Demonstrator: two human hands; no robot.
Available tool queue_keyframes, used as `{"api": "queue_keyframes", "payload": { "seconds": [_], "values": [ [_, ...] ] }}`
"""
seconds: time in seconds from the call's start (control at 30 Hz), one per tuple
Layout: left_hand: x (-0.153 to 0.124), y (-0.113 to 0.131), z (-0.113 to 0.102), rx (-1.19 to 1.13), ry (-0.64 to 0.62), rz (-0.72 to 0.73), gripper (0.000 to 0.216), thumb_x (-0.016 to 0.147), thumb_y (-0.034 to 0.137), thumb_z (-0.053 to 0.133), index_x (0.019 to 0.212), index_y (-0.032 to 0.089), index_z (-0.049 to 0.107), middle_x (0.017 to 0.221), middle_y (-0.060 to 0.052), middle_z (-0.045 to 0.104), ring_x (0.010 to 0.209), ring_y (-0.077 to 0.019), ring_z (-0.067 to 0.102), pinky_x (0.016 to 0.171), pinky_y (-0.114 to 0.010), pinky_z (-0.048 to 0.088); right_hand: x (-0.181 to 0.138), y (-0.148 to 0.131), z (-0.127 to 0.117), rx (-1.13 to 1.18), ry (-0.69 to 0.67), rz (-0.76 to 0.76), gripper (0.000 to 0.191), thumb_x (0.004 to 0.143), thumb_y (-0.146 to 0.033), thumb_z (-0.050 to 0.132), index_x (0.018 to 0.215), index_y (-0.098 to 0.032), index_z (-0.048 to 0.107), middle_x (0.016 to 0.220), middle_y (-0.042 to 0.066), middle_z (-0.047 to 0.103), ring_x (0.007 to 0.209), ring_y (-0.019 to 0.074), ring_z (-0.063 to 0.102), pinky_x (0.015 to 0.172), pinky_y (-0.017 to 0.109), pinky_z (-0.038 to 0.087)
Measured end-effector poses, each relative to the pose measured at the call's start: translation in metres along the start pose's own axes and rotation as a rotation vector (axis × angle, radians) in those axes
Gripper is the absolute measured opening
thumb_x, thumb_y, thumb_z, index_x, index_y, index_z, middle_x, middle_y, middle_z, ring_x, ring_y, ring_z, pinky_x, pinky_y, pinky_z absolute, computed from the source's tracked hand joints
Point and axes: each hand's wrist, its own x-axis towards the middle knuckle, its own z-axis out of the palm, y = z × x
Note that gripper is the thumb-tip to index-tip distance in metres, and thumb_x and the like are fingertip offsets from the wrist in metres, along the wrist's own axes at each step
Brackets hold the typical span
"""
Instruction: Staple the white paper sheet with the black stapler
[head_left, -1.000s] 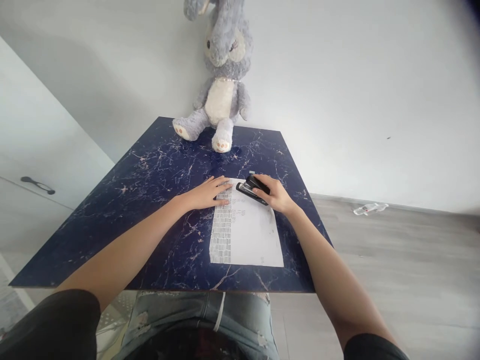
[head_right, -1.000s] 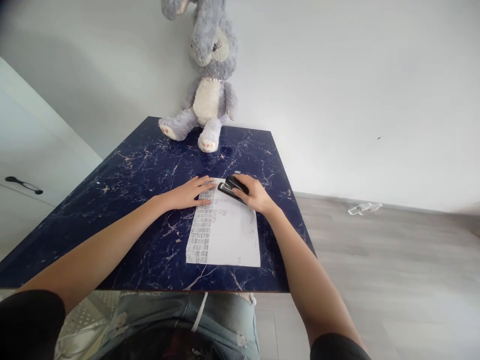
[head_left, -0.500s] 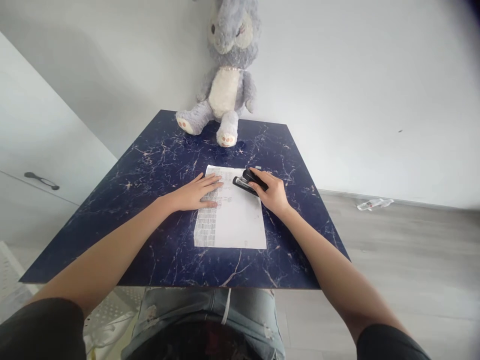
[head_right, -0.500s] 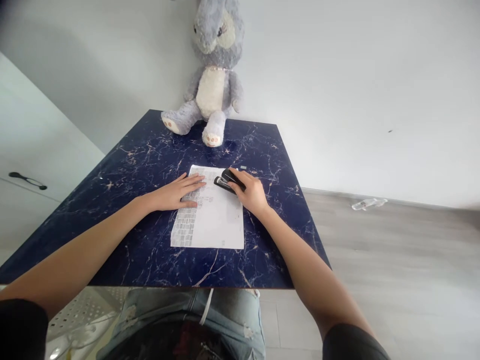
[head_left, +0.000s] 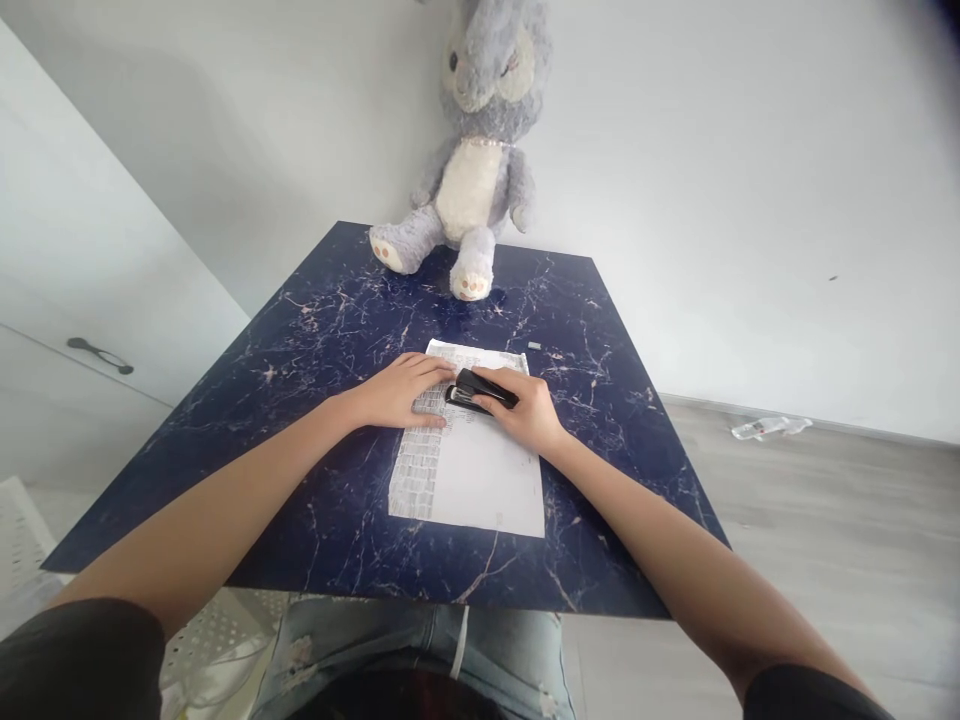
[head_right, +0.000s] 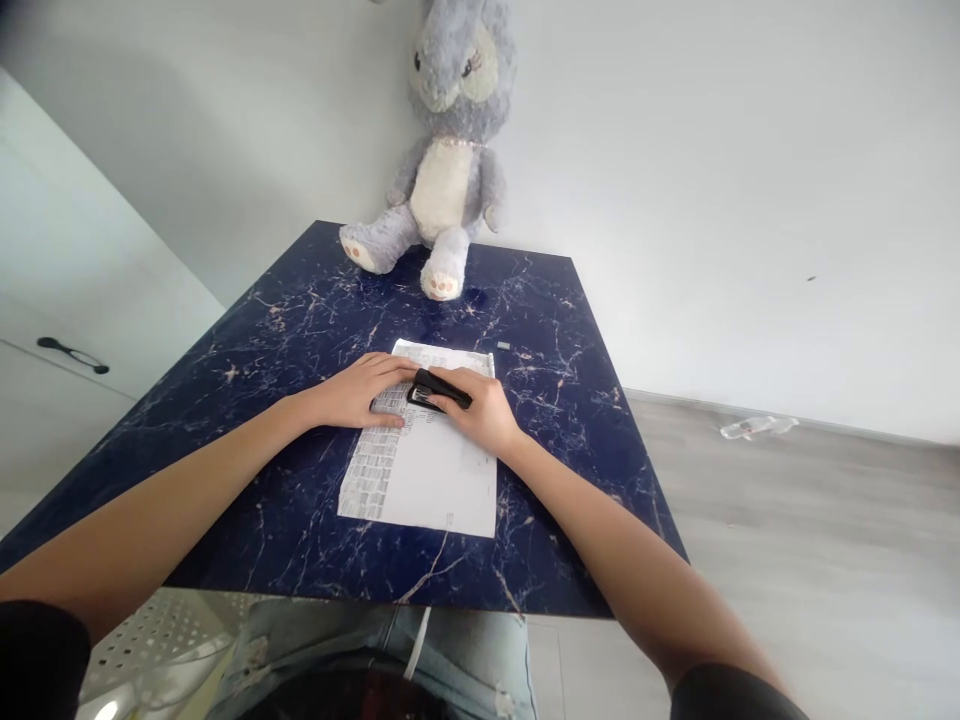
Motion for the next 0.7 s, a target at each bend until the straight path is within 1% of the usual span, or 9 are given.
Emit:
{"api": "queue_keyframes", "payload": {
  "seconds": [0.1, 0.17, 0.2, 0.27, 0.37, 0.5, 0.7],
  "values": [
    [0.001, 0.0, -0.001, -0.003, 0.017, -0.002, 0.07, 0.085, 0.065, 0.067, 0.142, 0.026, 0.056, 0.145, -0.01, 0.056, 0.136, -0.0336, 0.048, 0.117, -0.05, 0.03, -0.001, 0.006, -0.012, 0.089, -0.078, 0.046, 0.039, 0.096, -0.04, 0.063, 0.131, -0.026, 0.068, 0.126, 0.007, 0.072, 0.114, 0.0269, 0.068, 0.103, 0.046, 0.053],
    [0.002, 0.0, 0.0, -0.012, 0.023, 0.001, 0.068, 0.085, 0.064, 0.069, 0.141, 0.026, 0.057, 0.144, -0.01, 0.056, 0.135, -0.0339, 0.049, 0.116, -0.05, 0.03, -0.002, 0.011, -0.02, 0.184, -0.136, 0.103, 0.037, 0.097, -0.033, 0.052, 0.129, -0.025, 0.069, 0.13, 0.005, 0.07, 0.118, 0.0272, 0.066, 0.106, 0.046, 0.05],
    [0.002, 0.0, 0.0, -0.014, 0.026, 0.003, 0.067, 0.085, 0.063, 0.069, 0.14, 0.026, 0.058, 0.143, -0.01, 0.057, 0.134, -0.034, 0.049, 0.116, -0.05, 0.03, -0.002, 0.014, -0.024, 0.231, -0.159, 0.137, 0.039, 0.096, -0.028, 0.047, 0.127, -0.025, 0.07, 0.13, 0.004, 0.07, 0.119, 0.0269, 0.065, 0.106, 0.045, 0.05],
    [0.002, -0.001, 0.0, -0.008, 0.026, 0.006, 0.065, 0.086, 0.062, 0.069, 0.139, 0.025, 0.058, 0.143, -0.011, 0.057, 0.134, -0.0341, 0.048, 0.115, -0.051, 0.031, -0.002, 0.018, -0.028, 0.299, -0.183, 0.196, 0.047, 0.088, -0.02, 0.04, 0.122, -0.023, 0.072, 0.129, 0.003, 0.071, 0.117, 0.0266, 0.066, 0.105, 0.044, 0.051],
    [0.002, -0.002, 0.0, 0.005, 0.017, 0.003, 0.064, 0.087, 0.061, 0.068, 0.139, 0.025, 0.058, 0.144, -0.012, 0.056, 0.135, -0.0345, 0.048, 0.115, -0.052, 0.031, -0.002, 0.024, -0.028, 0.328, -0.17, 0.23, 0.051, 0.079, -0.017, 0.039, 0.117, -0.022, 0.074, 0.123, 0.002, 0.073, 0.114, 0.0272, 0.067, 0.102, 0.044, 0.053],
    [0.002, -0.002, 0.001, -0.001, 0.017, 0.017, 0.062, 0.088, 0.06, 0.069, 0.138, 0.025, 0.058, 0.144, -0.012, 0.055, 0.135, -0.0346, 0.047, 0.116, -0.053, 0.031, -0.002, 0.029, -0.023, 0.381, -0.168, 0.253, 0.054, 0.075, -0.018, 0.039, 0.116, -0.022, 0.074, 0.12, 0.002, 0.074, 0.111, 0.0275, 0.068, 0.099, 0.044, 0.053],
    [0.002, -0.005, 0.003, -0.039, 0.039, 0.027, 0.06, 0.087, 0.057, 0.071, 0.136, 0.025, 0.059, 0.144, -0.012, 0.055, 0.135, -0.0345, 0.048, 0.116, -0.054, 0.032, 0.0, 0.027, -0.024, 0.487, -0.202, 0.306, 0.06, 0.07, -0.017, 0.04, 0.12, -0.019, 0.073, 0.122, 0.004, 0.074, 0.116, 0.0282, 0.067, 0.104, 0.046, 0.052]
  ]
}}
